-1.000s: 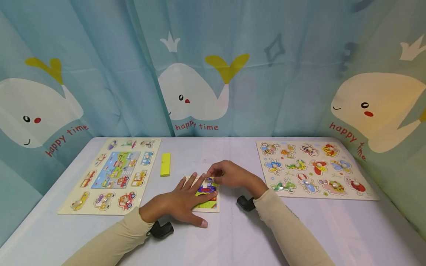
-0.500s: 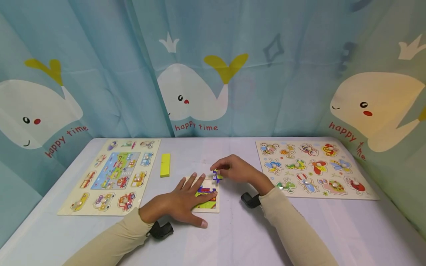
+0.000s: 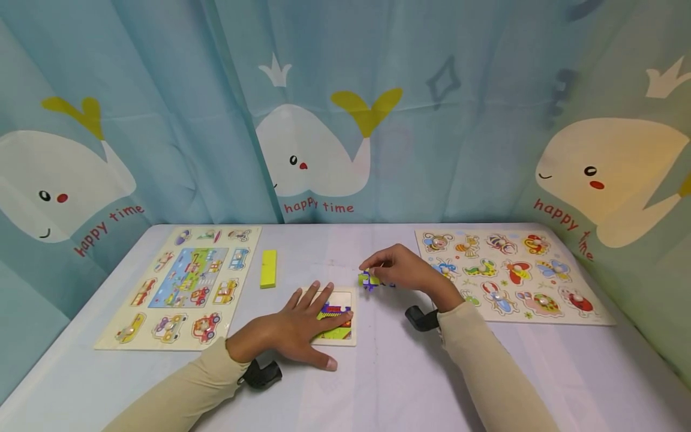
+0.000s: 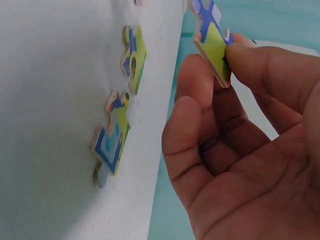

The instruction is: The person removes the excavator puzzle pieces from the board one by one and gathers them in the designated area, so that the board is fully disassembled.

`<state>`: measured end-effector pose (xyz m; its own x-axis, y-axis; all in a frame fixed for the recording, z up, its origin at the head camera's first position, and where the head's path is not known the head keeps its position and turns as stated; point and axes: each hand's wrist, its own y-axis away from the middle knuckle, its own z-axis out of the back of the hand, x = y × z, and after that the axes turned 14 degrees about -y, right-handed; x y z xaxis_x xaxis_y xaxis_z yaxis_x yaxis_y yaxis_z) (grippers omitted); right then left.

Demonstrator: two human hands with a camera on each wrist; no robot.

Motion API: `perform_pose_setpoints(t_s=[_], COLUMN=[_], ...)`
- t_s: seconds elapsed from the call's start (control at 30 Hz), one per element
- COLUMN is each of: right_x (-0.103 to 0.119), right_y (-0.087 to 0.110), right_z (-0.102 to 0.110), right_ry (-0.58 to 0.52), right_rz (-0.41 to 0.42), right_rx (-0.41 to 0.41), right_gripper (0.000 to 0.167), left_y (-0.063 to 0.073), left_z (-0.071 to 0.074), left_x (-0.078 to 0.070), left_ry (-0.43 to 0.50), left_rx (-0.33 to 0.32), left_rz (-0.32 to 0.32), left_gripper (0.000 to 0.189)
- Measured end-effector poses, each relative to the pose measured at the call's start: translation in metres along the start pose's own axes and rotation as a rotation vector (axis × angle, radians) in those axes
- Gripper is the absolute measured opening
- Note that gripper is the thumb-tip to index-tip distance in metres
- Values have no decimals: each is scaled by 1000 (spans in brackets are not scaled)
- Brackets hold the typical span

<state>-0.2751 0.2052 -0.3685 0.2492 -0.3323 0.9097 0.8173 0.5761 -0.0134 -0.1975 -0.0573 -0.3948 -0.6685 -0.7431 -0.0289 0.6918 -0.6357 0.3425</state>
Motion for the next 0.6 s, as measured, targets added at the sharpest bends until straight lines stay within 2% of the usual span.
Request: perform_pose_setpoints(t_s=[0.27,0.6], right_x=[-6,-13], right_y=[7,17], right_z=[12,32], right_ry=[11,96], right_rz=[-44,-50], right_rx=[-28,-40], right_gripper=[22,19], left_y=[0,1], left_z=[0,0], left_x=[-1,0], left_ry=[5,-2], left_rx=[-4,-7], left_rz=[-2,-6], left_gripper=[86,86])
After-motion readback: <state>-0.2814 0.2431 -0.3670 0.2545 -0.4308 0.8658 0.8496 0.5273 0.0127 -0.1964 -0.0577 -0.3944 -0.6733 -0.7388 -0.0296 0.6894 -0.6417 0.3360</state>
